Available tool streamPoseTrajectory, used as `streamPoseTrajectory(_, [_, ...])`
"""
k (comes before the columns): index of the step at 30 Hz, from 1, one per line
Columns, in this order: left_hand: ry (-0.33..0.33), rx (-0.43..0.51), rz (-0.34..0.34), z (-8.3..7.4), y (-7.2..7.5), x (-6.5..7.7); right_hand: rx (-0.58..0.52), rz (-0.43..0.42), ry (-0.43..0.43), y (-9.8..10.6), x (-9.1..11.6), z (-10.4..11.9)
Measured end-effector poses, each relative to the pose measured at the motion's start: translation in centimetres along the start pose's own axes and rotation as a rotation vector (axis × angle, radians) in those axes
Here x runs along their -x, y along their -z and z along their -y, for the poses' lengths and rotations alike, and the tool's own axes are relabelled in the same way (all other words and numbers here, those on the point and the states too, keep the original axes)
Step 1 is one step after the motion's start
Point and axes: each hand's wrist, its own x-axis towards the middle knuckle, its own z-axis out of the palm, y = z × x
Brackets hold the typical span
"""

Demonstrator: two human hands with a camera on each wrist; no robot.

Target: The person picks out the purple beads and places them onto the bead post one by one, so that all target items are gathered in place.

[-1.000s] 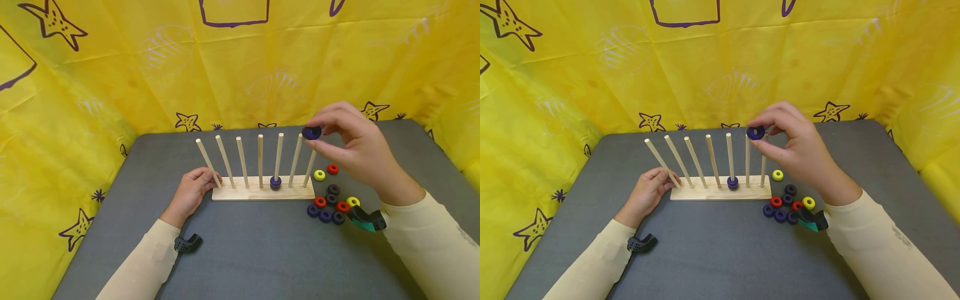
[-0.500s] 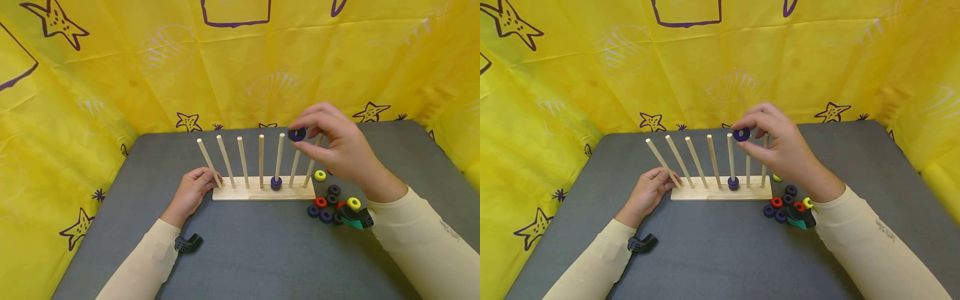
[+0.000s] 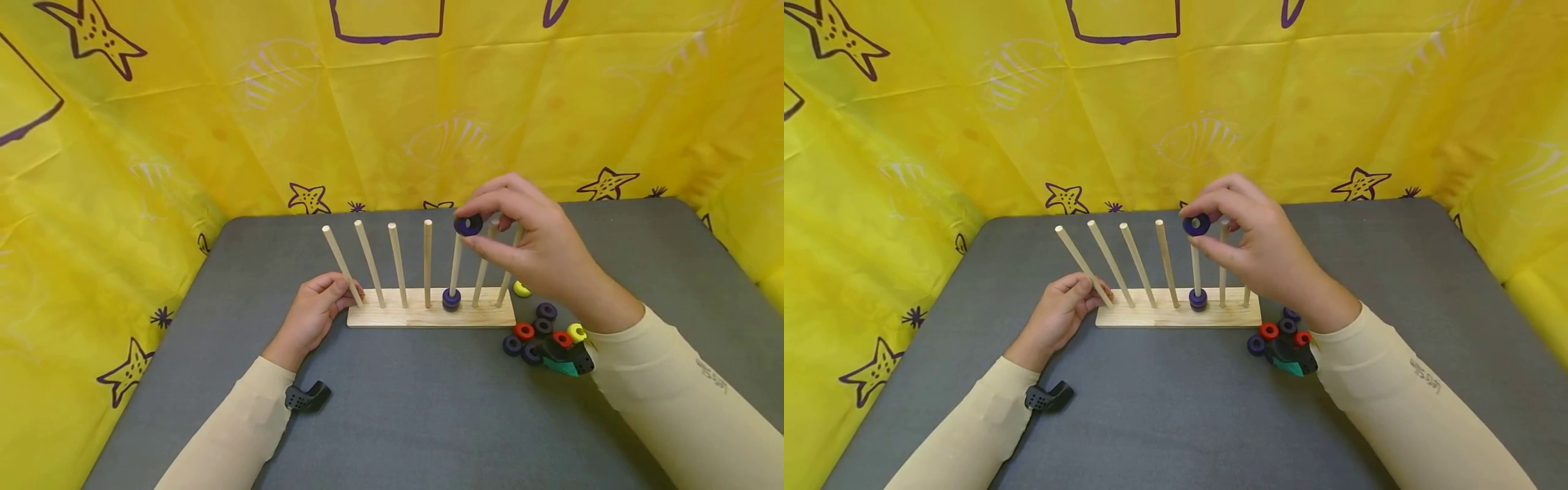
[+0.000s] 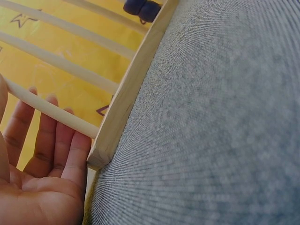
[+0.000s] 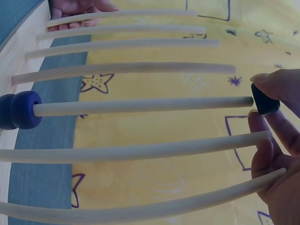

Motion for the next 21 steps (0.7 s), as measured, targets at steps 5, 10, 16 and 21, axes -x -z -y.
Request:
streamPoseTrajectory(5, [-0.002,0.008,-0.004,0.05,0.06,0.02,0.011,0.001,-0.031,-0.31,-0.05,0.00])
streamPoseTrajectory(10, [-0.008,-0.001,0.002,0.00,0.02,0.02,0.038,0.001,-0.053,-0.44,-0.06,0.03])
streamPoseTrajectory(16, [-0.002,-0.014,0.001,-0.11,-0.05,-0.01,0.059,0.001,-0.058,-0.56,-0.13,0.04])
streamPoseTrajectory(21, [0.004,-0.019,-0.005,-0.12,-0.05,0.04,0.083,0.007,-0.067,-0.66,-0.15,0.05])
